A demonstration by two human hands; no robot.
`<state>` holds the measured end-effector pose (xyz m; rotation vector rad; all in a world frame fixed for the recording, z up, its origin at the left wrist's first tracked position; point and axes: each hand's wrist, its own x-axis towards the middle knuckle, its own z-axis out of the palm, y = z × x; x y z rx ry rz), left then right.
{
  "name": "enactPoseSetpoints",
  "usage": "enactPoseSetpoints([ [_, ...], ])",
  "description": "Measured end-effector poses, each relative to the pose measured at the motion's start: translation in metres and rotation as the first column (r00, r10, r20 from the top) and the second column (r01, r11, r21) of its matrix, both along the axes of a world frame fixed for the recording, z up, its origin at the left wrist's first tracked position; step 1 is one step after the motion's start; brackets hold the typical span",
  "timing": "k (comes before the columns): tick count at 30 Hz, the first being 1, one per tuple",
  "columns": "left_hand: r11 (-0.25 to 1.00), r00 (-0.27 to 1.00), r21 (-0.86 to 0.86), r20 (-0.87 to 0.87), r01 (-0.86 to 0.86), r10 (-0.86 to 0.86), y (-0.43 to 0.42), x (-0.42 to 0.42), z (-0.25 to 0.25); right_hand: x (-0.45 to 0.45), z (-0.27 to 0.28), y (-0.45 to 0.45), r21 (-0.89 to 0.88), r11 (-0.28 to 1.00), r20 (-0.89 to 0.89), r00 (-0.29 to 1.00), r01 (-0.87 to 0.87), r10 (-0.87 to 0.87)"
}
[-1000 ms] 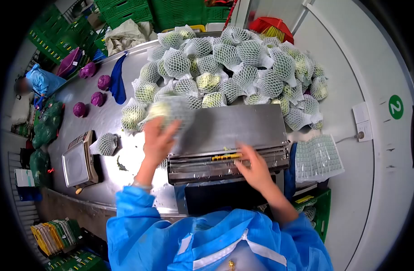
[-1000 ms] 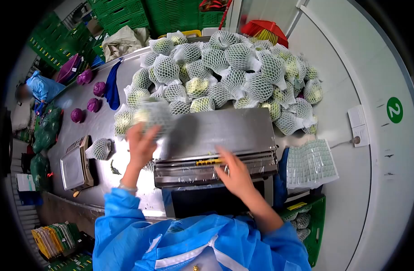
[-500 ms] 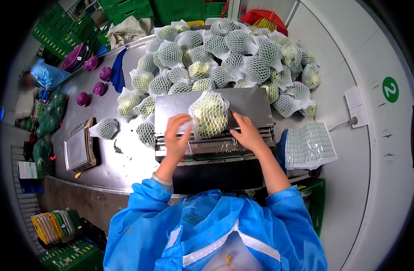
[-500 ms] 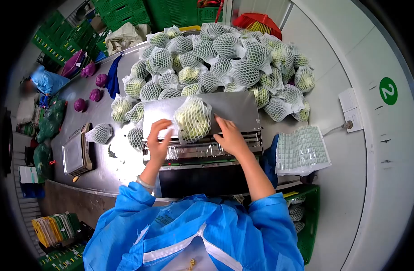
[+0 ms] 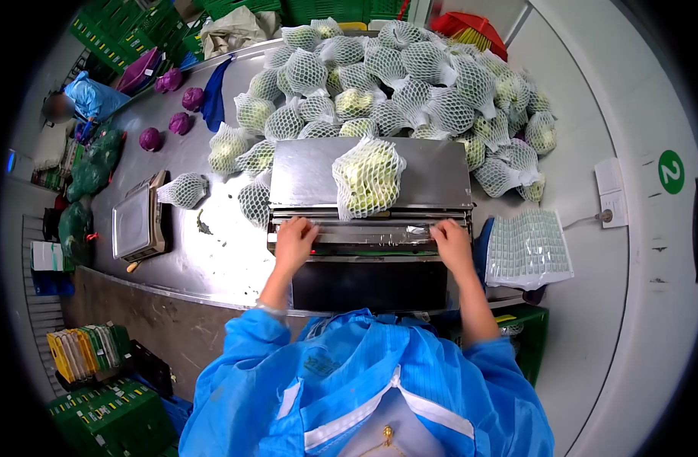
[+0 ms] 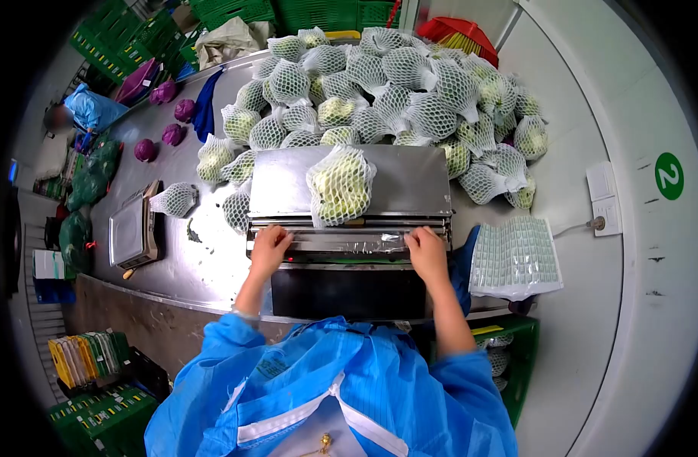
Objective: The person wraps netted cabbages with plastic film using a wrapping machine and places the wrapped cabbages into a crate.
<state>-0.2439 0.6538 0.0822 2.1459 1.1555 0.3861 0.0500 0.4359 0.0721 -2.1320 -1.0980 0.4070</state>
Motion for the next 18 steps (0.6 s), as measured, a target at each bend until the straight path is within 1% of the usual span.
enactPoseSetpoints([
  [1, 0.989, 0.997, -0.133, 0.023, 0.071, -0.068, 0.009, -0.015, 0.008, 0.005, 0.019, -0.011, 0.026, 0.997, -0.213, 0.974, -0.070, 0.074],
  [2, 0.930, 0.987, -0.334, 0.012, 0.153, -0.158, 0.016, -0.030, 0.026, 0.011, 0.041, -0.023, -0.007, 0.982, -0.445, 0.880, -0.190, 0.167],
  [3, 0.765, 0.946, -0.561, 0.254, 0.315, -0.203, 0.025, -0.043, 0.051, 0.009, 0.072, -0.029, 0.069, 0.974, -0.704, 0.681, -0.214, 0.200],
  [4, 0.619, 0.917, -0.696, 0.381, 0.365, -0.113, 0.029, -0.049, 0.090, 0.010, 0.095, -0.030, 0.213, 0.963, -0.800, 0.536, -0.166, 0.270],
  [5, 0.594, 0.870, -0.690, 0.491, 0.414, -0.036, 0.037, -0.055, 0.111, 0.008, 0.114, -0.032, 0.338, 0.937, -0.861, 0.373, -0.087, 0.345],
  [6, 0.539, 0.741, -0.647, 0.669, 0.539, 0.061, 0.049, -0.059, 0.115, 0.006, 0.131, -0.020, 0.529, 0.848, -0.795, 0.348, 0.001, 0.496],
  [7, 0.573, 0.601, -0.579, 0.779, 0.580, 0.178, 0.051, -0.043, 0.129, 0.003, 0.143, 0.005, 0.694, 0.714, -0.697, 0.339, 0.093, 0.632],
  [8, 0.616, 0.517, -0.581, 0.799, 0.532, 0.307, 0.056, -0.026, 0.129, -0.002, 0.149, 0.033, 0.669, 0.722, -0.682, 0.531, 0.177, 0.503],
  [9, 0.640, 0.374, -0.543, 0.840, 0.544, 0.395, 0.059, 0.004, 0.125, -0.002, 0.154, 0.062, 0.658, 0.706, -0.638, 0.691, 0.261, 0.339],
  [10, 0.712, 0.317, -0.500, 0.865, 0.493, 0.388, 0.070, 0.035, 0.107, 0.007, 0.143, 0.091, 0.634, 0.756, -0.506, 0.826, 0.161, 0.249],
  [11, 0.791, 0.381, -0.483, 0.858, 0.375, 0.344, 0.079, 0.062, 0.092, 0.018, 0.119, 0.118, 0.586, 0.807, -0.340, 0.926, 0.072, 0.164],
  [12, 0.875, 0.528, -0.430, 0.808, 0.223, 0.262, 0.092, 0.083, 0.057, 0.027, 0.091, 0.142, 0.352, 0.935, -0.240, 0.970, 0.038, 0.050],
  [13, 0.891, 0.635, -0.436, 0.726, 0.126, 0.265, 0.104, 0.100, 0.018, 0.035, 0.059, 0.158, 0.088, 0.995, -0.109, 0.993, 0.046, -0.036],
  [14, 0.910, 0.768, -0.415, 0.586, 0.012, 0.257, 0.101, 0.114, -0.001, 0.039, 0.020, 0.167, 0.120, 0.990, -0.249, 0.968, 0.076, -0.044],
  [15, 0.941, 0.939, -0.316, 0.273, -0.118, 0.210, 0.092, 0.126, 0.001, 0.043, -0.005, 0.174, 0.146, 0.983, -0.384, 0.922, 0.108, -0.044],
  [16, 0.952, 0.900, -0.298, 0.389, -0.077, 0.194, 0.088, 0.134, -0.019, 0.044, -0.004, 0.173, 0.149, 0.984, -0.376, 0.926, 0.099, -0.036],
  [17, 0.928, 0.892, -0.373, 0.411, -0.023, 0.188, 0.086, 0.134, -0.016, 0.042, -0.001, 0.167, 0.150, 0.985, -0.368, 0.929, 0.087, -0.026],
  [18, 0.872, 0.856, -0.479, 0.487, 0.097, 0.173, 0.085, 0.130, -0.009, 0.039, 0.003, 0.159, 0.149, 0.986, -0.361, 0.932, 0.078, -0.019],
])
